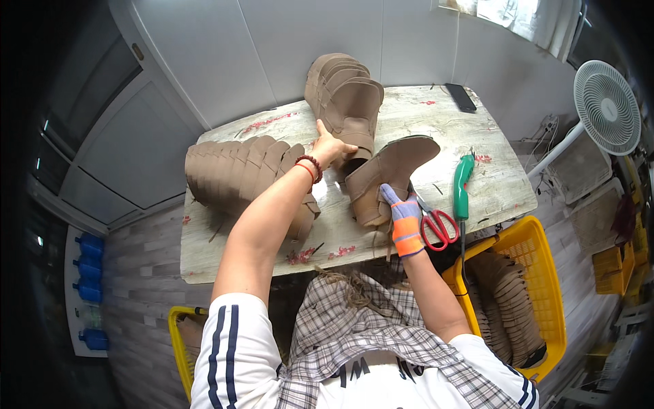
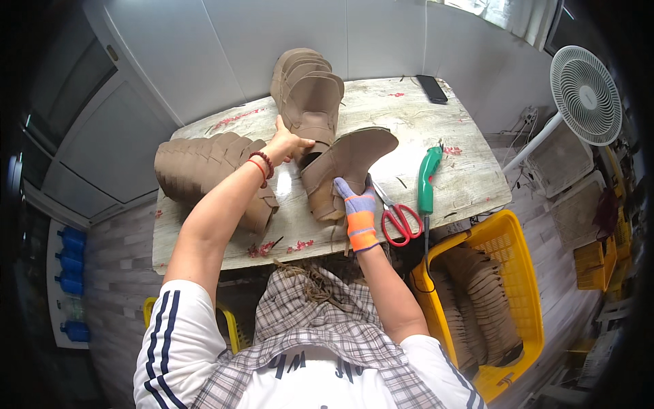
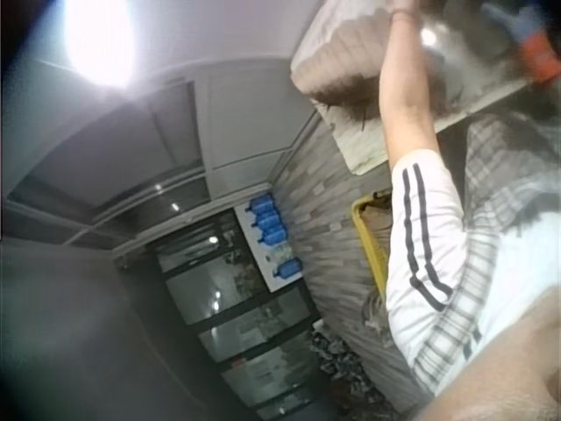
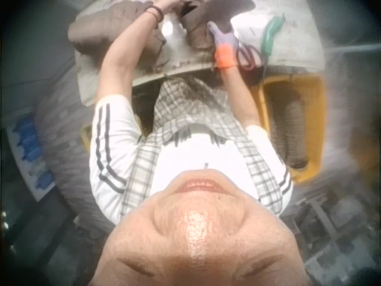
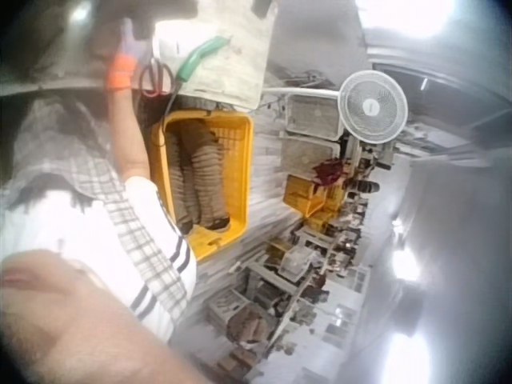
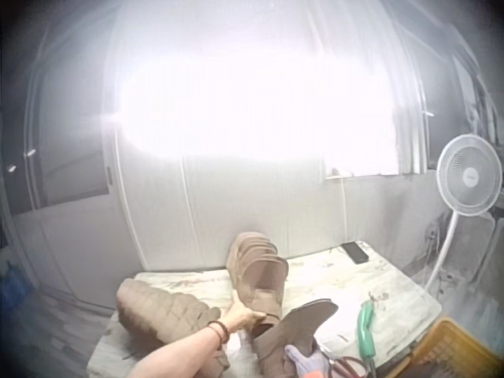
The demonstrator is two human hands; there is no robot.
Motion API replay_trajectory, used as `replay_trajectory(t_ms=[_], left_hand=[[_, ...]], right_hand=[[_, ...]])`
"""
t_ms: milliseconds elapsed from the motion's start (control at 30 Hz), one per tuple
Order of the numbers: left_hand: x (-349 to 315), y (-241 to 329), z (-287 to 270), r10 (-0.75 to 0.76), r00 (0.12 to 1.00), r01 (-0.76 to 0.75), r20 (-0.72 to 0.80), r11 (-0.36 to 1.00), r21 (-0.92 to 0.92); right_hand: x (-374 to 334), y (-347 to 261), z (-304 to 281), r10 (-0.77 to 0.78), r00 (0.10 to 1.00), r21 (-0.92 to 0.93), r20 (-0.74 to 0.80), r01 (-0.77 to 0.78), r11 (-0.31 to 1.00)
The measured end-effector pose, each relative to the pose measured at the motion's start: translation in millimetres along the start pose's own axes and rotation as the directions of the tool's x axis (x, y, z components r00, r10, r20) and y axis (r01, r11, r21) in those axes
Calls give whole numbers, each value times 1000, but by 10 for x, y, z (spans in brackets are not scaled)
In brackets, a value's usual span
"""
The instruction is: The person repeatedly trims the edges of cylindrical cardboard parts using scissors, then stacks the finished pieces on the table and transfers them into a yellow basket. A green handheld tool is also used briefly on the parts.
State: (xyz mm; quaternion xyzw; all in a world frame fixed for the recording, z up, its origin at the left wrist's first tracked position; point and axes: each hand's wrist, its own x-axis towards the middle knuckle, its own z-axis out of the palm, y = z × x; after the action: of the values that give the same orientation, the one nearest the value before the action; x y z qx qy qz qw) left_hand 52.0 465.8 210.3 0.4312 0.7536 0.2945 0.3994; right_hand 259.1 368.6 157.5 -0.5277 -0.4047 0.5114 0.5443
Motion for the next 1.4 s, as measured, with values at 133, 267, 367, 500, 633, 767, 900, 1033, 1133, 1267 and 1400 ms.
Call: replay_trajectory(t_ms=[133, 267, 367, 500, 633, 767, 900, 1033, 1133, 1267, 1400], left_hand=[[128, 65, -21, -51, 995, 79, 89, 938, -337], [208, 204, -21, -30, 989, 63, 147, 972, -226], [316, 215, -74, -3, 988, 40, 155, 970, -238], [433, 217, -159, 25, 989, 13, 143, 967, -255], [694, 165, -324, 29, 995, -11, 93, 983, -184], [719, 260, -420, 12, 998, 4, 65, 971, -237], [761, 107, -139, 121, 975, -178, -187, 930, -323], [862, 175, -62, 65, 937, -251, -343, 808, -533], [949, 195, -142, -75, 948, -141, -308, 771, -621], [1046, 228, -176, -71, 962, -117, -265, 766, -633], [1138, 135, -295, -33, 975, -133, -218, 698, -703]], right_hand=[[306, 135, 130, -63, 998, -27, 12, 63, 998], [861, 351, 109, -27, 995, 143, 92, 14, 990], [1156, 500, 65, -81, 983, 229, 167, 41, 973], [1423, 496, 56, -69, 984, -54, 166, 79, 995], [1519, 401, 98, -70, 957, 163, 283, 24, 986], [1554, 254, 158, -153, 933, -25, 325, 170, 985], [1716, 322, 245, -134, 922, 24, 364, 135, 991], [1751, 296, 334, -132, 906, 47, 403, 123, 991], [1641, 88, 408, 18, 947, 88, 321, -49, 995], [1834, 246, 307, 1, 950, 16, 311, -6, 1000], [1713, 243, 308, -7, 949, 197, 316, -58, 979]])
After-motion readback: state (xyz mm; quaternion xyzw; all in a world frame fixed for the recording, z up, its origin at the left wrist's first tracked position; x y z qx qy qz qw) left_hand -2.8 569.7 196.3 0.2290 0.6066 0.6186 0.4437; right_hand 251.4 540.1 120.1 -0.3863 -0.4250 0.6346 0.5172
